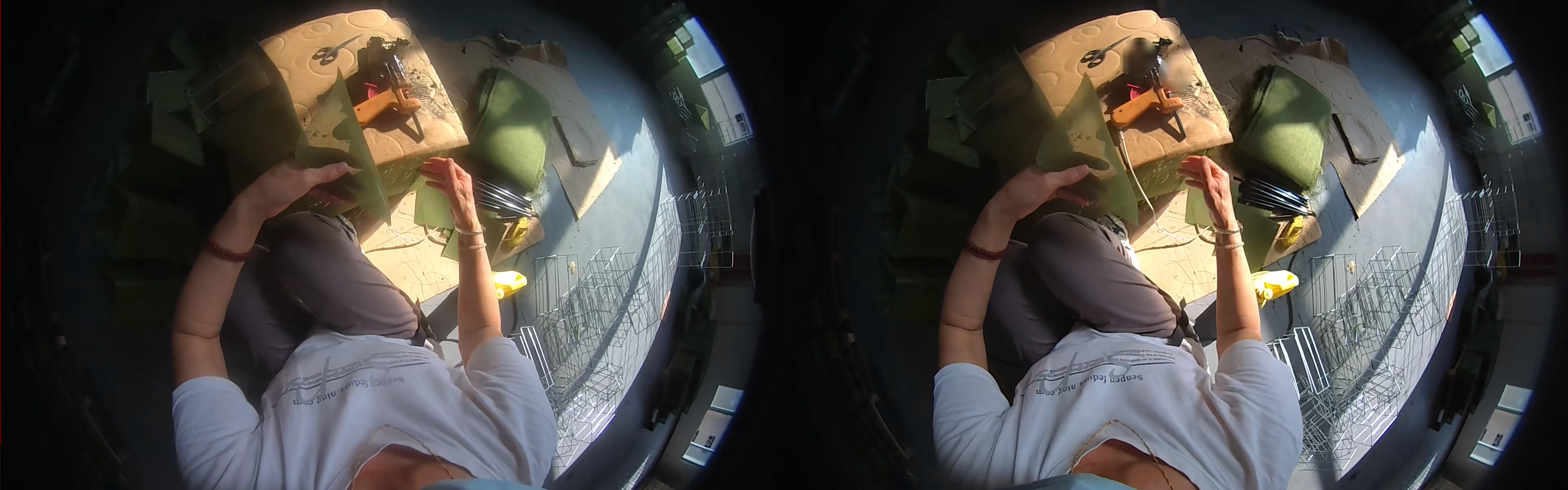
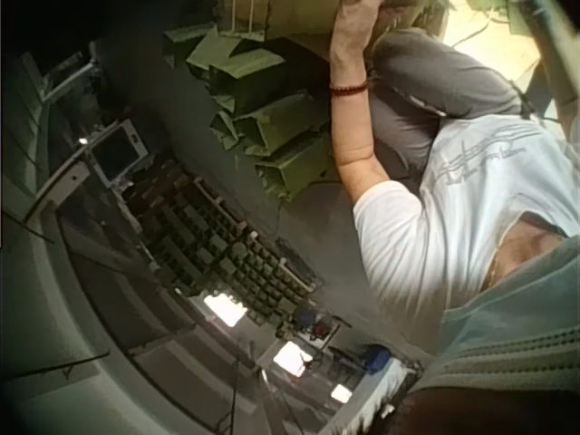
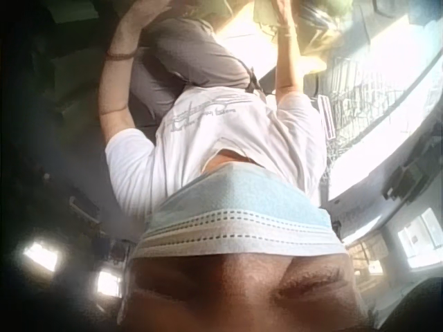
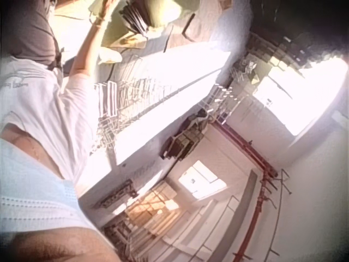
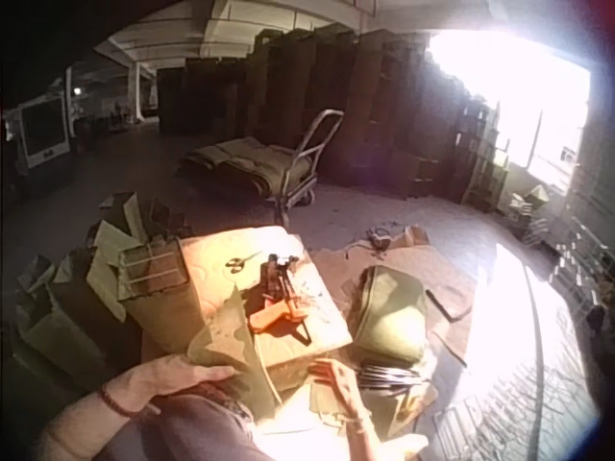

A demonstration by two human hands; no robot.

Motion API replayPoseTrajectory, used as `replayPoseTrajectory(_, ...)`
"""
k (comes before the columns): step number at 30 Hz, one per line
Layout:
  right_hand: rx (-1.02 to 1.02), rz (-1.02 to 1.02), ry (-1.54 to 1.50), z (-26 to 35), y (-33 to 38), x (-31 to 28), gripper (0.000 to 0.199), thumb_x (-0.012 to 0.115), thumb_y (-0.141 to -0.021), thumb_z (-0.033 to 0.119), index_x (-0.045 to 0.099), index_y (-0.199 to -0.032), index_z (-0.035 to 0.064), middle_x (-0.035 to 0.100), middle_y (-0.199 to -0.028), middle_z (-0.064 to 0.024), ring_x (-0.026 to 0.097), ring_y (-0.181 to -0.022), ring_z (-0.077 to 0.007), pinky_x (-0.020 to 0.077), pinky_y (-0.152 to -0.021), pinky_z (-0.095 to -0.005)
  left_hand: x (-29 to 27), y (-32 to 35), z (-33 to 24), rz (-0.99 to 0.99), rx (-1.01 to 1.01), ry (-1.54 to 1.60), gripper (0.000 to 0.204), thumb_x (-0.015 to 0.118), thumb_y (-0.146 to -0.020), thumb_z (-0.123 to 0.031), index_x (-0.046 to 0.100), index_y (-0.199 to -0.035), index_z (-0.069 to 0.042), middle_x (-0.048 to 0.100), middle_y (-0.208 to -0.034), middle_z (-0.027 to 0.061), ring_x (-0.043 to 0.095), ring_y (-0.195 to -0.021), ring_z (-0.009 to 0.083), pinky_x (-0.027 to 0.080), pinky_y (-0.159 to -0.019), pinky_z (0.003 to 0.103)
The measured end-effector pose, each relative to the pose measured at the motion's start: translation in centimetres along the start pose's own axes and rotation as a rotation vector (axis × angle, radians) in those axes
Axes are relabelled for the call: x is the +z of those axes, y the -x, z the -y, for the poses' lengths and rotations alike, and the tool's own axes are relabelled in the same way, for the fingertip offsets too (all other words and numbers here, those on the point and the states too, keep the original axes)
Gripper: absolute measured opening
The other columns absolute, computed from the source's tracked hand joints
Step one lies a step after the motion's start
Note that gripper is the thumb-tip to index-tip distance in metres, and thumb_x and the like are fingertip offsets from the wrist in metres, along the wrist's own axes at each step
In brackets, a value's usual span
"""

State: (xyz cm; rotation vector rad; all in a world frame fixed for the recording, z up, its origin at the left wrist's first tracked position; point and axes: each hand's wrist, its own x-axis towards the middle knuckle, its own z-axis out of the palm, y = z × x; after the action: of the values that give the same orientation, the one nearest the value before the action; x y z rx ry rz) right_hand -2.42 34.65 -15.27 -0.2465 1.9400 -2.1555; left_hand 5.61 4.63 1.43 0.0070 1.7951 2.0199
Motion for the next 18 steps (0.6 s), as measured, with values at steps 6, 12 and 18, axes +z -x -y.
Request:
replayPoseTrajectory(6, 0.106, 0.32, -0.367, 11.1, -3.0, 10.8, 0.045, 0.042, -0.1, 0.035, 0.053, -0.122, -0.0036, 0.063, -0.111, -0.011, 0.063, -0.095, -0.0159, 0.0519, -0.08, -0.0294, -3.8, 2.5, -1.8, 0.142, 0.012, -0.165, 0.026, 0.062, -0.089, -0.007, 0.061, -0.112, 0.004, 0.067, -0.101, 0.0107, 0.065, -0.089, 0.0174, 0.056, -0.071, 0.03)
replayPoseTrajectory(12, -0.04, 0.448, -0.115, 13.9, -4.0, 13.7, 0.02, 0.063, -0.091, 0.016, 0.063, -0.098, -0.0022, 0.065, -0.077, -0.0052, 0.064, -0.064, -0.0111, 0.0519, -0.055, -0.0241, -8.2, 7.4, -1.0, -0.152, 0.332, -0.116, 0.024, 0.066, -0.085, -0.008, 0.065, -0.107, 0.002, 0.069, -0.097, 0.0092, 0.066, -0.085, 0.0131, 0.054, -0.074, 0.027)
replayPoseTrajectory(18, -0.089, 0.367, 0.052, 16.8, -9.3, 16.8, 0.019, 0.067, -0.088, 0.019, 0.067, -0.087, -0.0003, 0.061, -0.066, -0.0009, 0.055, -0.056, -0.0059, 0.0445, -0.052, -0.0197, -12.8, 6.8, -3.0, -0.648, 0.611, 0.201, 0.023, 0.071, -0.083, -0.01, 0.063, -0.103, -0.002, 0.067, -0.096, 0.0039, 0.063, -0.086, 0.0118, 0.05, -0.078, 0.026)
